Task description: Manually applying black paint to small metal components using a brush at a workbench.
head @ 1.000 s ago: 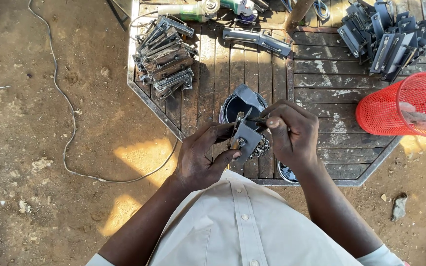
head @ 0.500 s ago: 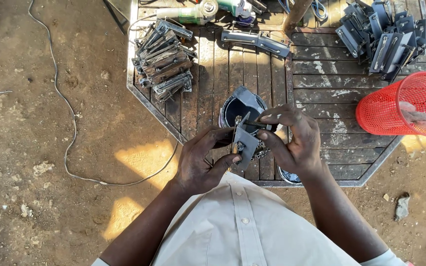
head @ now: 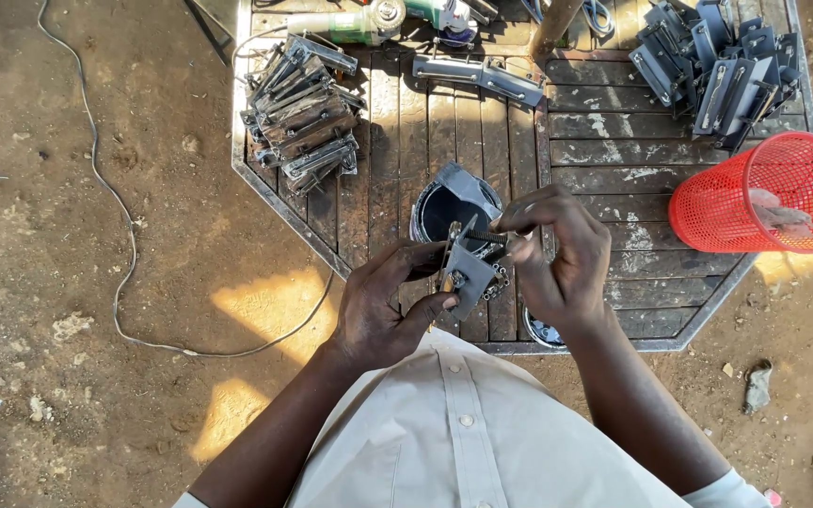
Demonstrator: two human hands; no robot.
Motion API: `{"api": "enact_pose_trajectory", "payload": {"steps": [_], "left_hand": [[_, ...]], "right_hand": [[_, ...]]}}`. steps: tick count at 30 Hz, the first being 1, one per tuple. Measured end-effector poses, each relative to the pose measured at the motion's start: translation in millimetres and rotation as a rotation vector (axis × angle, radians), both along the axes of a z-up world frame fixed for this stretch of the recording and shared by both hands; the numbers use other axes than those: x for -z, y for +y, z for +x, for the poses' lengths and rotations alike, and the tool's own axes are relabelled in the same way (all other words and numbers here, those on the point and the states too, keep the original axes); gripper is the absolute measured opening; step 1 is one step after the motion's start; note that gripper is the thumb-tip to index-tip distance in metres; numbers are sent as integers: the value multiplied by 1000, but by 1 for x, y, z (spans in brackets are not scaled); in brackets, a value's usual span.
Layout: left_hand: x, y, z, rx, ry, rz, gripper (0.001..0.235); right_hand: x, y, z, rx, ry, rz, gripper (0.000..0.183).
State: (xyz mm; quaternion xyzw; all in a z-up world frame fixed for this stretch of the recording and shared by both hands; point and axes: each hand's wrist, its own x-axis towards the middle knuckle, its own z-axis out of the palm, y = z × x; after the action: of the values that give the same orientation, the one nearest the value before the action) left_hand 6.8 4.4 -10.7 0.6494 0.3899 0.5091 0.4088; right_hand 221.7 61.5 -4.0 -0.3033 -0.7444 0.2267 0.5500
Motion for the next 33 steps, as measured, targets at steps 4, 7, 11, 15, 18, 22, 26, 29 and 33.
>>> {"api": "enact_pose_trajectory", "payload": {"steps": [4, 7, 11, 15, 18, 22, 26, 29, 33], "left_hand": [[0, 0, 0, 3, -17, -9, 40], [-1, 2, 1, 10, -5, -2, 38], [0, 0, 5, -16, 4, -6, 40], [-1, 0, 2, -25, 10, -18, 40], [-1, 1, 4, -33, 10, -13, 40], [1, -2, 6, -38, 16, -31, 40], [8, -4, 9, -97, -56, -110, 37], [20, -8, 12, -157, -171, -222, 36], [30, -11, 6, -219, -256, -348, 31]], "right_hand": [[-9, -4, 3, -42, -136, 89, 22], [-7, -6, 2, 69, -104, 87, 17], [-8, -6, 7, 58, -77, 44, 38], [5, -4, 12, 58, -169, 84, 25], [11, -8, 9, 78, 29, -161, 57], [23, -12, 6, 194, 135, -279, 38], [113, -23, 28, 420, -5, -699, 20], [213, -43, 46, 437, -370, -1025, 16], [266, -73, 47, 257, -643, -1186, 21]]}}
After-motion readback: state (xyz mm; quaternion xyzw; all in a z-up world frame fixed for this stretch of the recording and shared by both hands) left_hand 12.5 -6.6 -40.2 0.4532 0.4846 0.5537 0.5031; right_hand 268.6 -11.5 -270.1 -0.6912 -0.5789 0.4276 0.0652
